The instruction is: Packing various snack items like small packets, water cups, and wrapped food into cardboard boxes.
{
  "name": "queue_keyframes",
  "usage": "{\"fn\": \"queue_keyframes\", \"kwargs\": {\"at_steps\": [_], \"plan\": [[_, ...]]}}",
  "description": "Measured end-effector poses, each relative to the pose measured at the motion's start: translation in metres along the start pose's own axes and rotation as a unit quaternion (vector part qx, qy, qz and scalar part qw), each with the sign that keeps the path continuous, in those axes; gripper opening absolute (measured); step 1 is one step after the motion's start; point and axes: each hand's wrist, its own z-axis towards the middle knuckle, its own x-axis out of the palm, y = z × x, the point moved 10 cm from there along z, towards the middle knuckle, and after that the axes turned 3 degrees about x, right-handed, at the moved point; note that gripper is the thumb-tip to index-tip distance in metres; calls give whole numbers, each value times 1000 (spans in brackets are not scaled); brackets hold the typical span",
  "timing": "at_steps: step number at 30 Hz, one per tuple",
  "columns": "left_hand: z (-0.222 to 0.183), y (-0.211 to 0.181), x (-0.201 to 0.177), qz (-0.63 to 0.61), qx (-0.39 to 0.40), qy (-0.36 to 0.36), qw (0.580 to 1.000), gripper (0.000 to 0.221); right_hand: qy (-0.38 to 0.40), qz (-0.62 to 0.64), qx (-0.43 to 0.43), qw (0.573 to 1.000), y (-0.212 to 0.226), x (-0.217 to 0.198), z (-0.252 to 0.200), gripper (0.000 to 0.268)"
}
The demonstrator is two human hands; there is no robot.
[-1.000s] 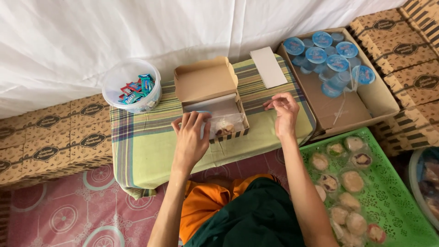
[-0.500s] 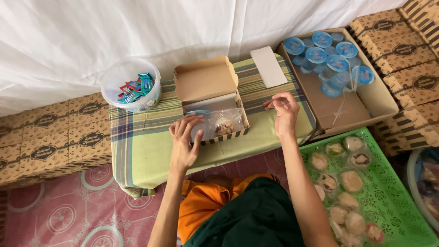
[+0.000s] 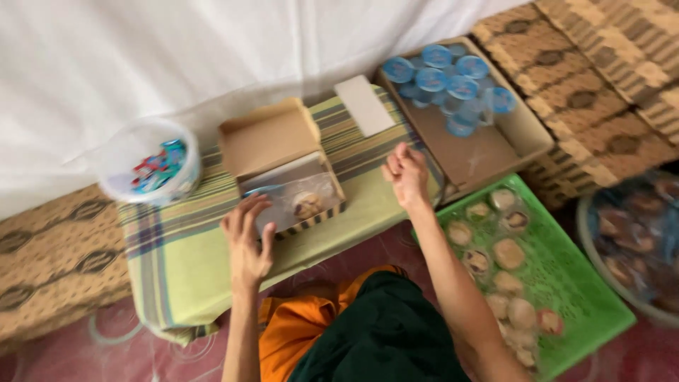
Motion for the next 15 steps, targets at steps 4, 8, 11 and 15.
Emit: {"fn": "queue_keyframes", "kwargs": {"at_steps": [4, 8, 11, 15], "plan": [[-2, -3, 10, -21, 2, 21, 1000, 41, 0, 1, -65, 998, 60, -10, -5, 10], [-10, 9, 18, 11, -59, 14, 998, 42, 74, 54, -65, 994, 98, -74, 0, 15], [-7, -4, 15, 13, -51, 14, 999, 41, -7, -13, -141, 990, 145, -155, -7, 20], [-1, -15, 14, 3, -46, 14, 999, 34, -247, -234, -216, 915, 232, -269, -45, 45]]}}
